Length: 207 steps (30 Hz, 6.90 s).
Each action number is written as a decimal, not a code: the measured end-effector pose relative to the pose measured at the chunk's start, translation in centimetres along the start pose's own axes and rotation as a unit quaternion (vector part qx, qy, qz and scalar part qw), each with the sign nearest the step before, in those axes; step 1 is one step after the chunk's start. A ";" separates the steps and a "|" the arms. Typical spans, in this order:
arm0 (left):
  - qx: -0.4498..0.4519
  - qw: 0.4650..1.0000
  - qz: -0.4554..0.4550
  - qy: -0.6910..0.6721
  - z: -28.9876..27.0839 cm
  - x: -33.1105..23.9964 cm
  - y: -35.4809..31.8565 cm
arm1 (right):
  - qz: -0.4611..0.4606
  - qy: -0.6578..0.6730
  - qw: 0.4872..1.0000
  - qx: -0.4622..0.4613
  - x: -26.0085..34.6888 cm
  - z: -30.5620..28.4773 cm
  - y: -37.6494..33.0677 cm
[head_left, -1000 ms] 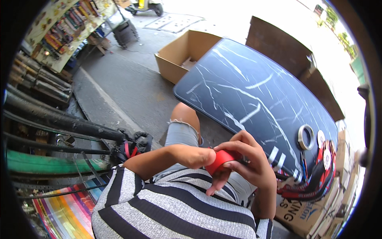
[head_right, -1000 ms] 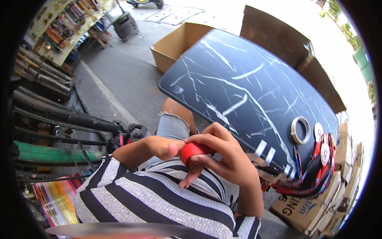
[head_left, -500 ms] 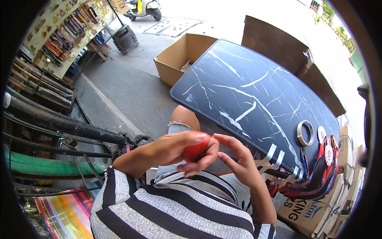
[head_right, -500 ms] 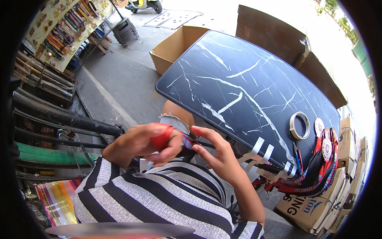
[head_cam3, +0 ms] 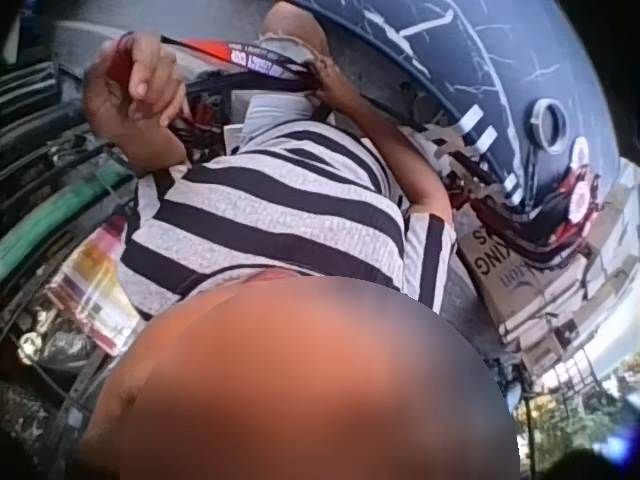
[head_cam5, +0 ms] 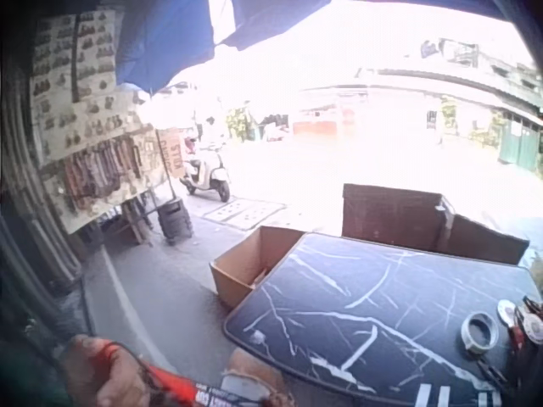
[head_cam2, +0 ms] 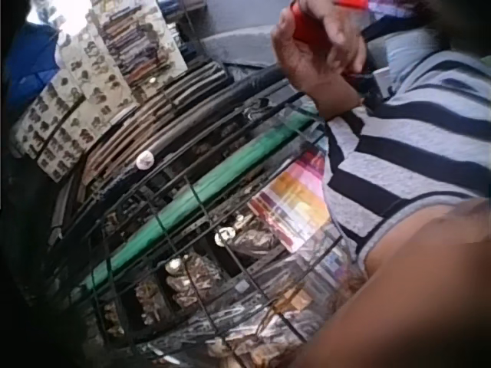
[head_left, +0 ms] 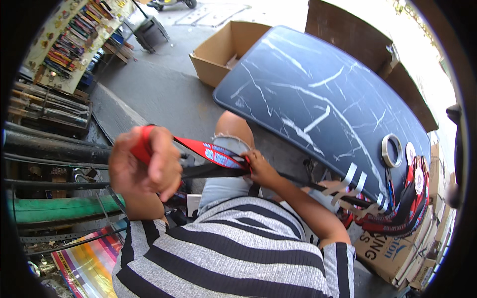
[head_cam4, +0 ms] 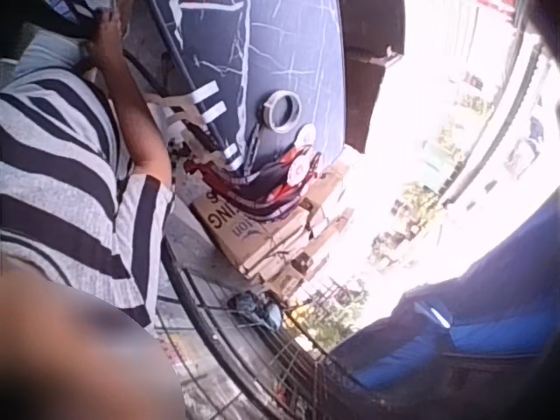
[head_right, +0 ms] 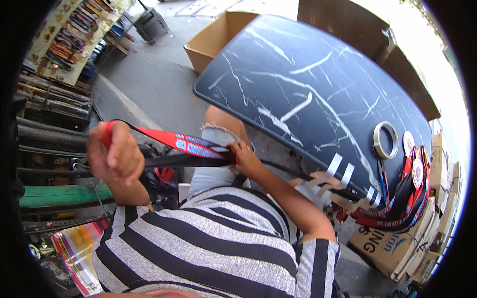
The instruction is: The person sits on the ground and assembles medals by attaching red ribbons to metal medallions. They use clear tape to secure the ribbon ends and repeatedly adjust the ribbon loops and medallion position. The person handles multiple medals and ribbons, stacking them on a nearby surface as they work.
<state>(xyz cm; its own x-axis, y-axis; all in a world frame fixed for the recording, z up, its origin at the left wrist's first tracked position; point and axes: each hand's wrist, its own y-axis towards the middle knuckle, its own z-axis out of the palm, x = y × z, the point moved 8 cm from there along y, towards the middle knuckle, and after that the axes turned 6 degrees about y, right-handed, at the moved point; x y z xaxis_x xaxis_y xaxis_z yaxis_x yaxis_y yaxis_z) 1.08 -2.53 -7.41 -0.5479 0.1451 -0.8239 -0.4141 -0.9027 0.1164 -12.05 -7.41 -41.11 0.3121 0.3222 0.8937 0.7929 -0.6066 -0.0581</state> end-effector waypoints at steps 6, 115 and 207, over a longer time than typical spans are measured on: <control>-0.006 0.999 0.045 -0.020 -2.1 -1.9 -2.0 | 0.025 0.165 0.986 -0.015 -1.8 -1.2 -0.5; 0.410 0.854 -0.320 0.006 14.0 6.5 6.1 | -0.149 0.248 0.942 -0.171 23.4 -16.0 -12.5; -0.047 0.994 -0.027 0.099 2.8 16.0 1.8 | 0.090 0.305 0.925 -0.209 15.4 -10.0 -17.1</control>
<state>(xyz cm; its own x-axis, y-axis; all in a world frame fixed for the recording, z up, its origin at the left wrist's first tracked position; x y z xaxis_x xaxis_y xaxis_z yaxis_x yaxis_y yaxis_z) -10.52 -0.70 -18.82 -0.3695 0.1201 -0.9214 -0.3635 -0.9313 0.0244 -26.01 0.61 -21.91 -0.0344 -0.2032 0.9785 0.4463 -0.8792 -0.1668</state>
